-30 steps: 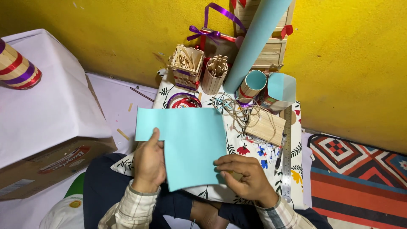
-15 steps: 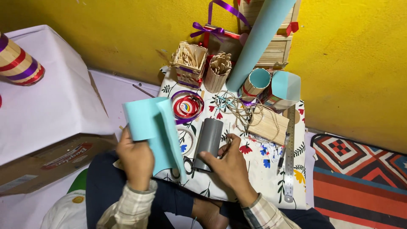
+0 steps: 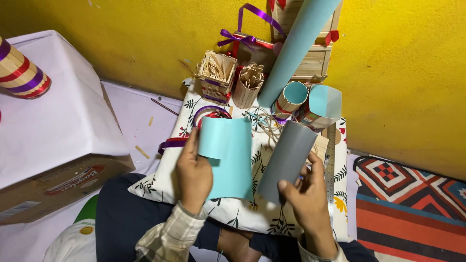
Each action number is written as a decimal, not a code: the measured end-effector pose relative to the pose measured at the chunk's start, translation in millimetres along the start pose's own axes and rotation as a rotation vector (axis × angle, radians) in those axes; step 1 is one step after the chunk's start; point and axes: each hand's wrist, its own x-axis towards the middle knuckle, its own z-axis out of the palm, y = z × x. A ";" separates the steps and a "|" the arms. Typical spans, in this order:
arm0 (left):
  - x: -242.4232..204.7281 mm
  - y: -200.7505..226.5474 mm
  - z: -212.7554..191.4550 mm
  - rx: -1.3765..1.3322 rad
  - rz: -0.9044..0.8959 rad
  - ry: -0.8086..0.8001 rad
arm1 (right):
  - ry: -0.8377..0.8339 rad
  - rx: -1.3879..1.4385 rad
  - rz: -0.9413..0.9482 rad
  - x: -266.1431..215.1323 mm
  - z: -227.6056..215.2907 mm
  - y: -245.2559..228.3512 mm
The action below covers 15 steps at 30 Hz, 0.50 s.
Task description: Cutting paper and assembling a decorative object using tape and scissors
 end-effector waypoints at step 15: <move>9.9 -1.9 36.6 -0.203 -0.328 -0.307 | -0.116 -0.688 0.324 9.5 22.1 19.5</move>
